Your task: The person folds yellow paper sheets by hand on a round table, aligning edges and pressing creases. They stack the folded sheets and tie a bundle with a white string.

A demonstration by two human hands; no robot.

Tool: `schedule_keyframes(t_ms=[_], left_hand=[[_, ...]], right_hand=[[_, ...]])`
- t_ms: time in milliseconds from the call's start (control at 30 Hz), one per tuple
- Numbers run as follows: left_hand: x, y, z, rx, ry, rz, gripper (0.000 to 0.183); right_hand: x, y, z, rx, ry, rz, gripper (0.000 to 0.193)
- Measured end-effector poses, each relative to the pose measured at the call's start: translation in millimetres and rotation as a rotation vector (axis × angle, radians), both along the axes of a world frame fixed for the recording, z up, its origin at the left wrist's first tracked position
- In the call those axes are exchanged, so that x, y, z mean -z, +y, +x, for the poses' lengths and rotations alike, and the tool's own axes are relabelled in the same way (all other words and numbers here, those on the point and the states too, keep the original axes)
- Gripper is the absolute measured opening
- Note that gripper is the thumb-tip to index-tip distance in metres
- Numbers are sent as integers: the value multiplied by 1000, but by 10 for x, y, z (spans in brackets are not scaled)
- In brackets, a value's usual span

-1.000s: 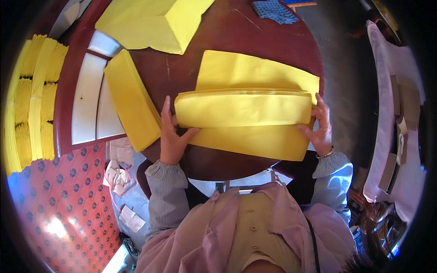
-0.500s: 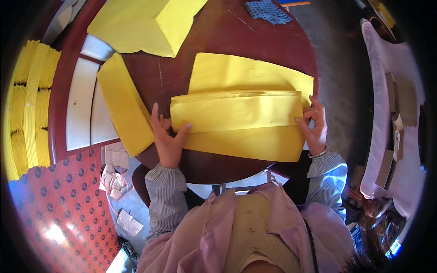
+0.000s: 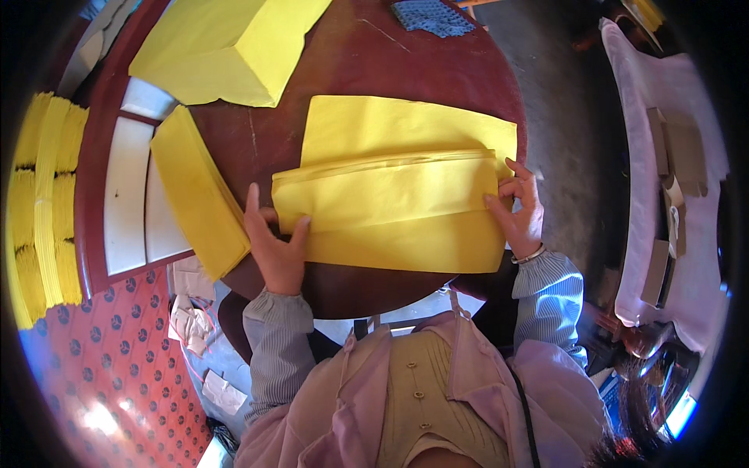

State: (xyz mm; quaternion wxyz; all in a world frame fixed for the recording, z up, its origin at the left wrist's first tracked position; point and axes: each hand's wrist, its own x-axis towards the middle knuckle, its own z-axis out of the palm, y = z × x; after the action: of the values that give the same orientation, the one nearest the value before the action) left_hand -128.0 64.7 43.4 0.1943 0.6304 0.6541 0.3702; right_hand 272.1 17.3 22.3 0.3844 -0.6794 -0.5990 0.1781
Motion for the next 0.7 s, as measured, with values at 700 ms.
schedule_keyframes(t_ms=[700], left_hand=[[354, 7, 933, 160, 544, 147, 85]], right_hand=[[-238, 244, -1039, -294, -638, 174, 61]])
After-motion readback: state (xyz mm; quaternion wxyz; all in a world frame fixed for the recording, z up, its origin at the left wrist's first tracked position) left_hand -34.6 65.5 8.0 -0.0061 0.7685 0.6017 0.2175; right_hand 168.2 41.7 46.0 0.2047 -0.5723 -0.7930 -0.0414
